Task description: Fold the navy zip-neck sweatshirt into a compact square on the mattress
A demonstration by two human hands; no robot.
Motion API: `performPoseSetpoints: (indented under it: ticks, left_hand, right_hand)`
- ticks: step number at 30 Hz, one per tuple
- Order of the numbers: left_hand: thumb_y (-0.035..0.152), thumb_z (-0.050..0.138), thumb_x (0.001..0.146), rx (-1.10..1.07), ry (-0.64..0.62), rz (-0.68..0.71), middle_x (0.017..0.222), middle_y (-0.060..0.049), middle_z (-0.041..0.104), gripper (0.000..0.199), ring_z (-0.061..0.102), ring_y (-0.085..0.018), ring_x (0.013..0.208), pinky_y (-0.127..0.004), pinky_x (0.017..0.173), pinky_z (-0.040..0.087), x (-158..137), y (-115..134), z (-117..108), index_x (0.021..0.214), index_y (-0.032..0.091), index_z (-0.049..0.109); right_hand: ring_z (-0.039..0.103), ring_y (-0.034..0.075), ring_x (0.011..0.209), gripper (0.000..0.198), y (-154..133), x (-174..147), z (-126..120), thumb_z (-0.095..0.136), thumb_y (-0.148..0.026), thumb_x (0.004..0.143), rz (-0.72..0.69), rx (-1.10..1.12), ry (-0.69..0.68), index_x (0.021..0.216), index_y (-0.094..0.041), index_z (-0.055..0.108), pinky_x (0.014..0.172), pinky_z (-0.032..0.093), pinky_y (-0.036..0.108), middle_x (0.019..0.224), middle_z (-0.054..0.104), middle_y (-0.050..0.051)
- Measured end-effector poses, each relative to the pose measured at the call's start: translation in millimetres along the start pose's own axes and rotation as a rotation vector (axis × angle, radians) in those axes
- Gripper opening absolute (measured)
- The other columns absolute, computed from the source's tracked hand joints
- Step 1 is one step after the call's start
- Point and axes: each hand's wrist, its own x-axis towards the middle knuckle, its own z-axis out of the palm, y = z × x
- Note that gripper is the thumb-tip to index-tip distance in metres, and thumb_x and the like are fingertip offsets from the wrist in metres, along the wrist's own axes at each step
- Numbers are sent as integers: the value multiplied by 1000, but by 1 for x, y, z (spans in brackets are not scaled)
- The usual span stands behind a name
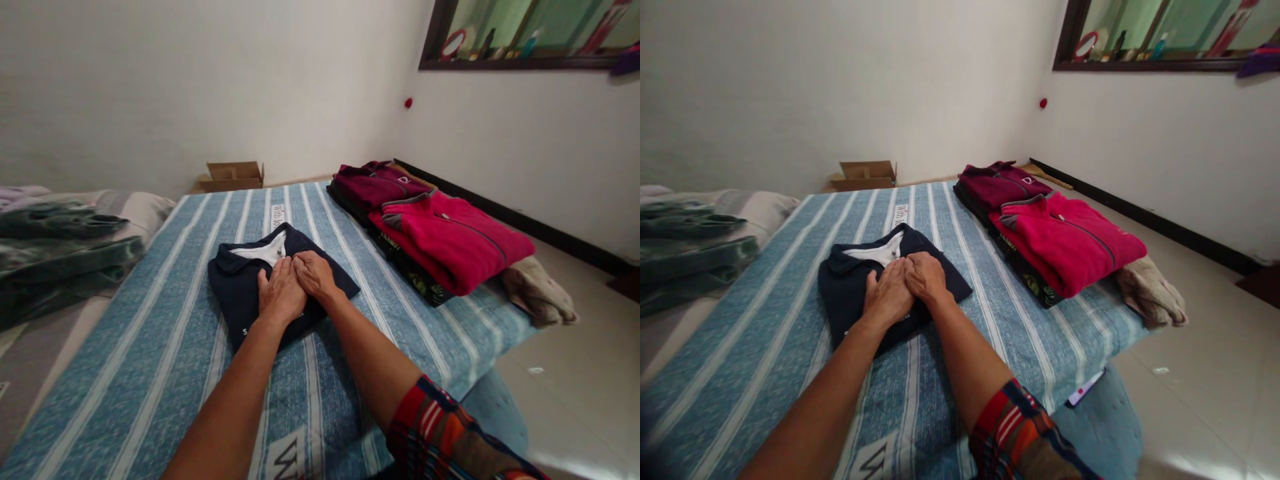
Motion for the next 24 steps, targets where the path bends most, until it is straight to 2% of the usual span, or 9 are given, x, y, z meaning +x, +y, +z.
performPoseSetpoints:
  ticks: [6, 10, 14, 16, 19, 21, 24]
  left_hand:
    - [27, 31, 87, -51, 32, -9, 144, -13, 35, 49, 26, -22, 134, -47, 107, 14, -2, 2, -5, 134, 12, 38]
    - [24, 30, 88, -134, 126, -29, 141, -12, 41, 45, 32, -21, 131, -43, 107, 18, -3, 1, -3, 130, 13, 42]
    - [20, 29, 88, -189, 237, -31, 138, -15, 43, 44, 35, -21, 129, -38, 106, 24, -4, -1, -4, 127, 7, 44]
    - [20, 31, 87, -177, 293, -69, 138, -18, 42, 44, 34, -23, 129, -37, 105, 25, -7, -1, -6, 125, 5, 45]
    - [26, 36, 86, -117, 354, -204, 139, -21, 38, 47, 30, -28, 131, -42, 106, 24, -14, 1, -9, 125, 2, 45]
    - [34, 39, 85, -79, 330, -278, 139, -24, 36, 55, 28, -33, 131, -45, 106, 22, -18, 1, -9, 127, -1, 42]
    - [41, 40, 85, -57, 214, -314, 139, -27, 35, 65, 26, -36, 132, -47, 106, 22, -20, 1, -7, 130, -6, 38]
  right_hand:
    - [55, 16, 86, 27, 3, 1, 1, 37, -25, 90, 9, -18, 19, 80, -22, 61, 77, 38, 25, 91, 62, 2]
    - [56, 16, 86, 28, 4, 0, 1, 36, -25, 90, 19, -24, 23, 79, -23, 62, 76, 39, 25, 91, 63, 1]
    - [57, 17, 87, 27, 5, 0, 1, 39, -23, 87, 20, -40, 25, 78, -23, 64, 77, 40, 25, 91, 64, 1]
    - [57, 17, 90, 26, 5, 0, 1, 40, -21, 87, 19, -46, 32, 81, -23, 65, 80, 40, 25, 95, 65, 1]
    - [58, 17, 92, 26, 4, 0, 1, 40, -20, 86, 25, -54, 41, 86, -23, 66, 82, 41, 25, 100, 65, 2]
    - [58, 17, 93, 26, 4, -1, 1, 41, -21, 86, 32, -60, 43, 88, -23, 67, 83, 41, 24, 101, 65, 1]
    - [58, 17, 95, 25, 4, -1, 2, 42, -21, 86, 40, -68, 44, 90, -23, 67, 85, 41, 24, 102, 65, 1]
